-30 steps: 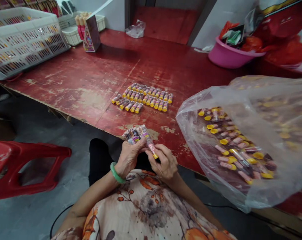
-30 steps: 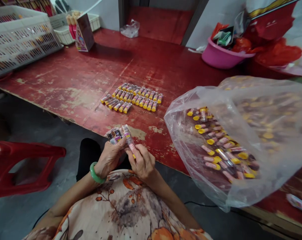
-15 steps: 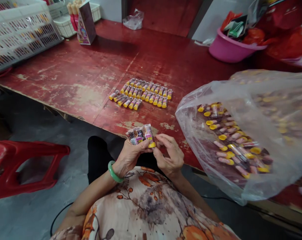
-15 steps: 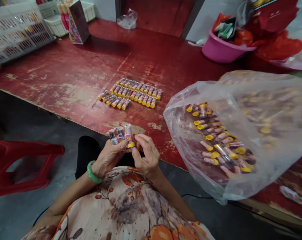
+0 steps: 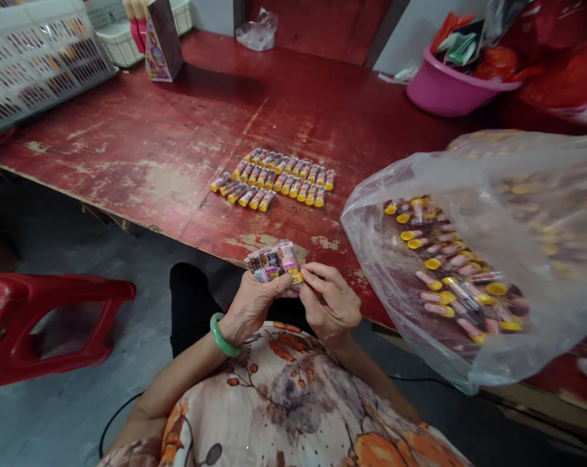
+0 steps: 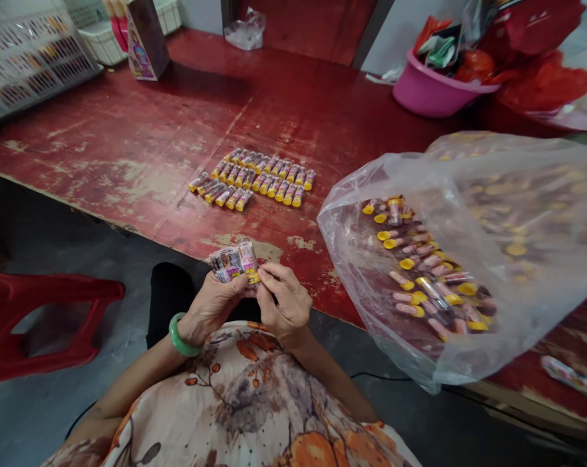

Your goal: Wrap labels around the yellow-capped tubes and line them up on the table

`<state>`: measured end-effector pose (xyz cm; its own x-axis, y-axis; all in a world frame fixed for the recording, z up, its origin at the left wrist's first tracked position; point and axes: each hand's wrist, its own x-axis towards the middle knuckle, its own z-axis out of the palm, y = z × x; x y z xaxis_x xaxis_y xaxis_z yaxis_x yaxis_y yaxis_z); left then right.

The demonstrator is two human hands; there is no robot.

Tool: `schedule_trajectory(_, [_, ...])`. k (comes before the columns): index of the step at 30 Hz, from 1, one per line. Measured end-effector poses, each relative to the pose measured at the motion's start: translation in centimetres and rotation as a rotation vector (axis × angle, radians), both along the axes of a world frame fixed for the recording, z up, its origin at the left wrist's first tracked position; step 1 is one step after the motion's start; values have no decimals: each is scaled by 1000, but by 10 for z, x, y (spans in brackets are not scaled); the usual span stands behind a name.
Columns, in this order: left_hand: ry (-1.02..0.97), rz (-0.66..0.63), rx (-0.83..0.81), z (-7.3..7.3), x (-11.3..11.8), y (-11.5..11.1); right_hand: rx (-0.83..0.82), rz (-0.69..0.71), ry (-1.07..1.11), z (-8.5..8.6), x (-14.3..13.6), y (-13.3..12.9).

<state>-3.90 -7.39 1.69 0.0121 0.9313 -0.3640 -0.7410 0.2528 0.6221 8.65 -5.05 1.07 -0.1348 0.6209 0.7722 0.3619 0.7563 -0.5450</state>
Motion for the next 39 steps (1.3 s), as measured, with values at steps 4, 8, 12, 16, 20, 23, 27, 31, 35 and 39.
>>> schedule_trajectory(4, [49,2,18,-6,-3,2,-179,87,13,0,8,1])
schedule_trajectory(8, [181,-16,80,-17,-6,5,-673,195,135,0,13,9])
schedule_trajectory(12, [302,1,156,-26,-7,8,-914,166,251,0,4,20])
schedule_trajectory(16, [359,6,101,-29,-10,11,-1017,179,343,-7,-8,36])
schedule_trajectory(20, [282,48,-20,-26,-17,14,-1074,67,382,-19,-21,80])
schedule_trajectory(23, [154,6,-63,-23,-23,14,-1035,-67,339,-30,-37,131])
schedule_trajectory(27, [88,-87,-49,-22,-27,12,-1018,-97,251,-44,-66,184])
schedule_trajectory(31, [90,-92,-40,-18,-29,13,-961,-96,106,-52,-82,196])
schedule_trajectory(35, [125,-87,-57,-17,-29,15,-810,-163,-49,-45,-59,181])
schedule_trajectory(39, [197,-83,-89,-25,-29,20,-647,-371,-192,-28,15,165])
